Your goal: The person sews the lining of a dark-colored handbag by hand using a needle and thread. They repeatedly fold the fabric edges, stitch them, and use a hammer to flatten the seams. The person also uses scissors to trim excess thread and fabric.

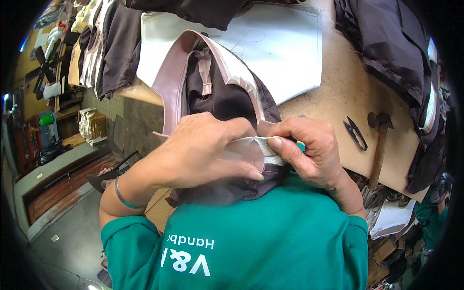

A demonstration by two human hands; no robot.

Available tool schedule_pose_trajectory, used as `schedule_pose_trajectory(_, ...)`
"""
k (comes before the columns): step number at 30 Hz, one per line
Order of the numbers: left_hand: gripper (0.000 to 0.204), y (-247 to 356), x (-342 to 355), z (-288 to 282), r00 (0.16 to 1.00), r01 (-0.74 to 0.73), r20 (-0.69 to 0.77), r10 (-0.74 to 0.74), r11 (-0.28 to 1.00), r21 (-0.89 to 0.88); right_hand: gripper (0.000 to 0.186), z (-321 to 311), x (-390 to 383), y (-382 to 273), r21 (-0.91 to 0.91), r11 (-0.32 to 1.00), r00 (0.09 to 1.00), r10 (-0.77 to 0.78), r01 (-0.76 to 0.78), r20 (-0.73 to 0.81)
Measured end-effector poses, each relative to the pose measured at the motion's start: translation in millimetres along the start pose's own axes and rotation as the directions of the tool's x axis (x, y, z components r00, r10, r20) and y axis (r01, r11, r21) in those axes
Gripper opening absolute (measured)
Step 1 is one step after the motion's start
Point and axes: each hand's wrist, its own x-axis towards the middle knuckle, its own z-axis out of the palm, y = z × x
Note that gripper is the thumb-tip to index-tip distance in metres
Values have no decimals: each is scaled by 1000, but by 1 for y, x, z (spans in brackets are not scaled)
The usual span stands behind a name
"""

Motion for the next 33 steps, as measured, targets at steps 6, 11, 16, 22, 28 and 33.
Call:
schedule_pose_trajectory(6,28,-5,-3,-9,1000,-5,-20,7,997,82,7,2,-1,1,5,1000,999,11,-11,30)
schedule_pose_trajectory(11,25,-9,0,-7,998,-62,-18,59,978,-199,8,2,0,1,51,998,1000,26,-26,14)
schedule_pose_trajectory(16,20,0,2,-8,990,-96,-120,74,976,-197,13,2,-1,4,94,995,999,36,-36,-4)
schedule_pose_trajectory(22,17,-5,1,6,973,-145,-224,56,904,-403,15,0,-2,4,96,995,999,32,-33,10)
schedule_pose_trajectory(28,14,-9,1,9,978,-148,-201,47,838,-525,21,-5,-2,3,111,994,998,0,-7,66)
schedule_pose_trajectory(33,13,-11,2,11,958,-229,-257,124,871,-434,33,-6,1,10,107,983,984,-161,152,81)
